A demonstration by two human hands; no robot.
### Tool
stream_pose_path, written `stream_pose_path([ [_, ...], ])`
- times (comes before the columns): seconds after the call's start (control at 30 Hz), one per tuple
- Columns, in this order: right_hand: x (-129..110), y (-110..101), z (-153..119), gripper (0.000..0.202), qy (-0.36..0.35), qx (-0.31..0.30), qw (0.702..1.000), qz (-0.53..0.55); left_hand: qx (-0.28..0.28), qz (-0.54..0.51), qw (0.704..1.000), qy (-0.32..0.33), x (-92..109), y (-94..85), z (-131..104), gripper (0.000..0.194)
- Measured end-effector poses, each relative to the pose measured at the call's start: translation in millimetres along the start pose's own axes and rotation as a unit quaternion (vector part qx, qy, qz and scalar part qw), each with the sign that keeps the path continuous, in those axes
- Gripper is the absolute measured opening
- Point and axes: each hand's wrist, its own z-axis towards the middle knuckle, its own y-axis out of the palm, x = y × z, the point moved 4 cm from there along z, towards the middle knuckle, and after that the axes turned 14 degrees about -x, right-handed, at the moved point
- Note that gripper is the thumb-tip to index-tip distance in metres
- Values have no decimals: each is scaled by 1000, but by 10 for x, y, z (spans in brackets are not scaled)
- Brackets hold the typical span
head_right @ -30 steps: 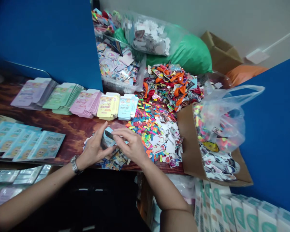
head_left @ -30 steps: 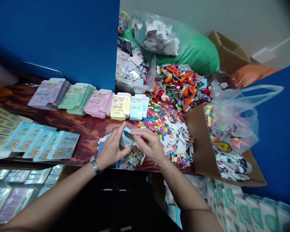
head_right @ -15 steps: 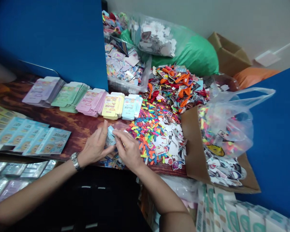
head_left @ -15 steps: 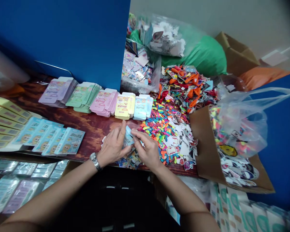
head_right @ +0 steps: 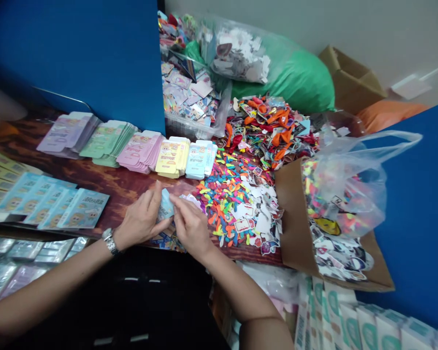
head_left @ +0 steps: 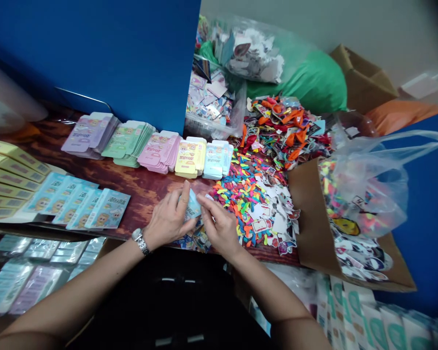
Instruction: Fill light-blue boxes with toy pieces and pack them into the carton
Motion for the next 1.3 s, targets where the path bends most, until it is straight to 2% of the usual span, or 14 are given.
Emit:
stream_pose_path([
  [0.13,53,78,-15,38,12,-2,999,46,-22,21,999,-25,0,-35,-33,96],
  [0.23,187,113,-4,42,42,-27,992,115,-48,2,999,-21,-16,-45,-77,94],
  [0.37,258,135,12,41,37,-58,984,163,-69,7,997,-16,-65,-37,-134,90],
  [0.6,155,152,-32,45,50,-40,993,99,-97,31,995,6,-65,6,-149,85],
  [0.73,33,237,-87,44,33,6,998,48,-106,43,993,-29,-29,29,-160,83],
  [0.87,13,402,-96,49,13,-12,999,50,-128,34,989,-71,-52,10,-228,85],
  [1.0,34,622,61,51,-4,-86,991,102,-146,20,980,-135,-205,-87,-438,85],
  [1.1,-31,811,258,50,-39,-141,982,120,-137,31,978,-155,-322,-176,-653,84],
  [1.2,-156,975,425,47,-88,-159,980,82,-110,97,973,-179,-407,-291,-842,75],
  [1.3,-245,1102,493,45,-80,-163,980,83,-70,143,970,-182,-523,-487,-987,64],
])
